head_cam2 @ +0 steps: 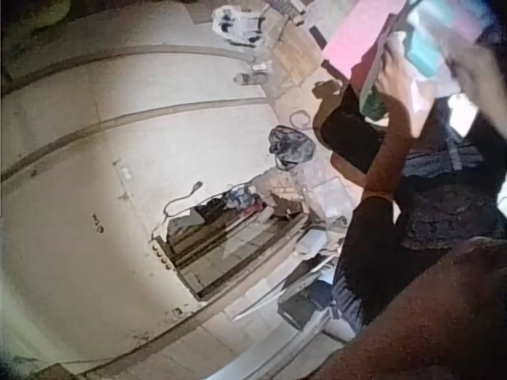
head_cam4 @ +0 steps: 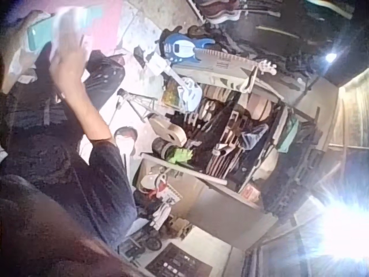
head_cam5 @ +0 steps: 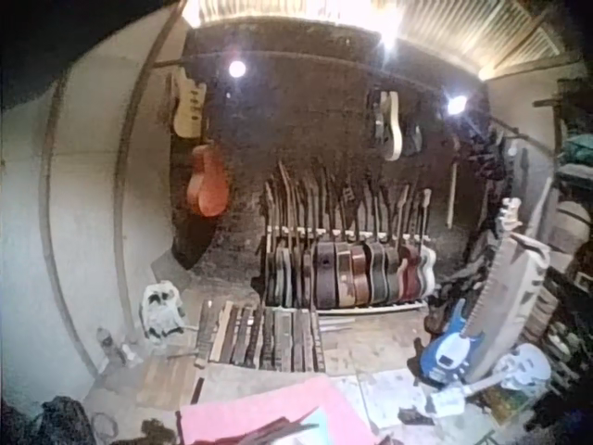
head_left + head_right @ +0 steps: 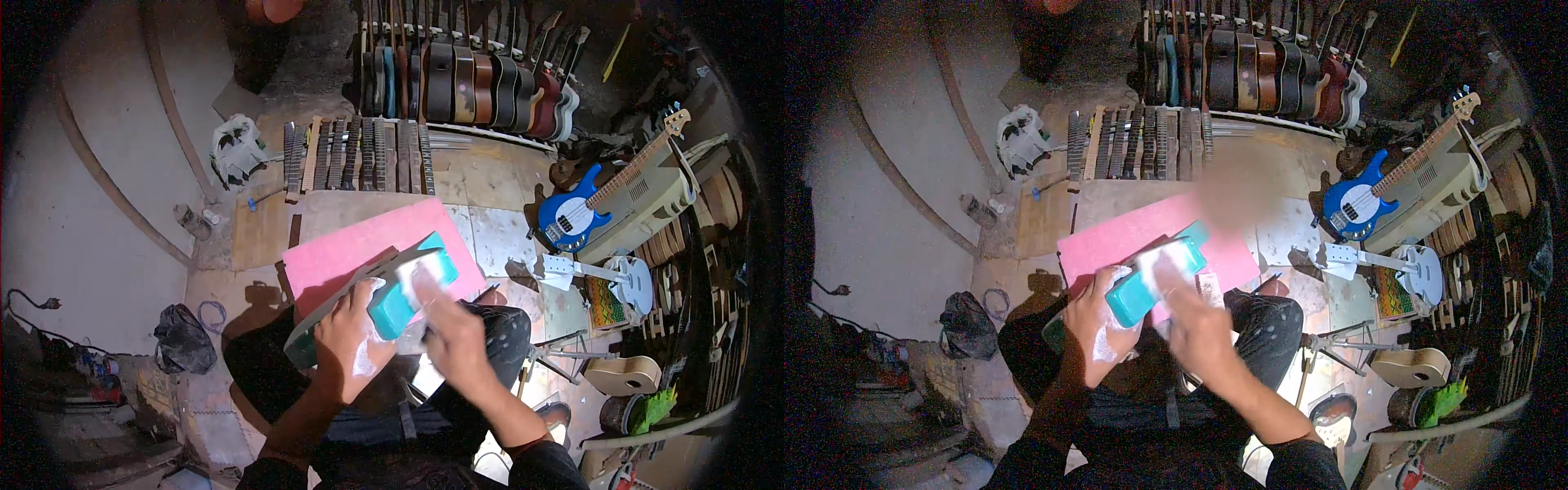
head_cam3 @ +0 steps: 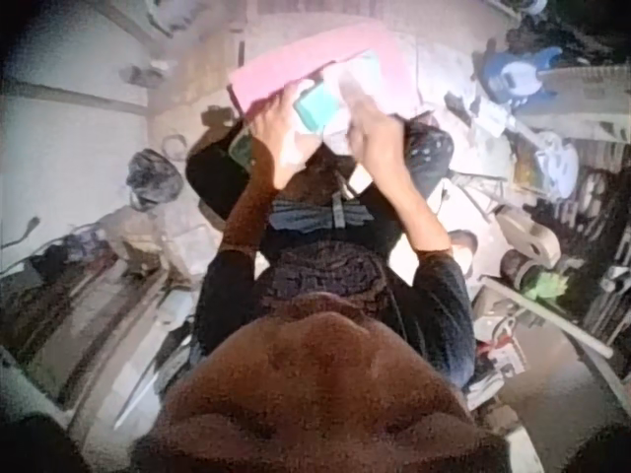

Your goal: The person sands the surface of a turquoise electric guitar body using a sanding block and a white cloth.

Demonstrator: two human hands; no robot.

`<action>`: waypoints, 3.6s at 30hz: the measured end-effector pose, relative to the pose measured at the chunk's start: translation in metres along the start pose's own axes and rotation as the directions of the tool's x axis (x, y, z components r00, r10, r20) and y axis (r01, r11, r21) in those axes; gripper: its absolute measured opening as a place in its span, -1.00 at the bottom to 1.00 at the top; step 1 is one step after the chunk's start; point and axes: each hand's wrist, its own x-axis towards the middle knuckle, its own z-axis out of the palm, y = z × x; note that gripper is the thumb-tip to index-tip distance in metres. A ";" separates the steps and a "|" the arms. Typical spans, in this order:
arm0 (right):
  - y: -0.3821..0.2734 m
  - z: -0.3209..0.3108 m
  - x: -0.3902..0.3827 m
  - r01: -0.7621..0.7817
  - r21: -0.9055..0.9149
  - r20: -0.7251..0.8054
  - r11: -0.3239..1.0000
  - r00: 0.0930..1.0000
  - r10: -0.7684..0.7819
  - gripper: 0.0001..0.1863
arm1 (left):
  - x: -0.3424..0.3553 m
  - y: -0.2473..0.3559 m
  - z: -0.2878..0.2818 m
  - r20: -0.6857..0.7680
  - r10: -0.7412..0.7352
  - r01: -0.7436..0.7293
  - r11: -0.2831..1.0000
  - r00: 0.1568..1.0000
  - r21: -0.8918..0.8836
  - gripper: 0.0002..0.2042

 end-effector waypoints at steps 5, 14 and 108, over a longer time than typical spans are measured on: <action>0.015 -0.008 -0.003 -0.029 0.036 0.050 0.999 0.998 0.027 -0.26 | -0.002 -0.003 -0.006 0.025 -0.018 0.017 1.000 1.000 0.010 -0.43; 0.017 -0.004 -0.007 -0.024 0.044 0.108 0.999 0.994 0.019 -0.22 | 0.001 -0.008 -0.005 0.030 -0.048 0.047 0.998 0.998 0.030 -0.43; 0.005 -0.025 -0.052 -0.113 0.011 0.083 0.993 0.990 0.112 -0.28 | -0.023 0.013 0.017 0.217 0.099 -0.106 0.994 0.971 0.023 -0.29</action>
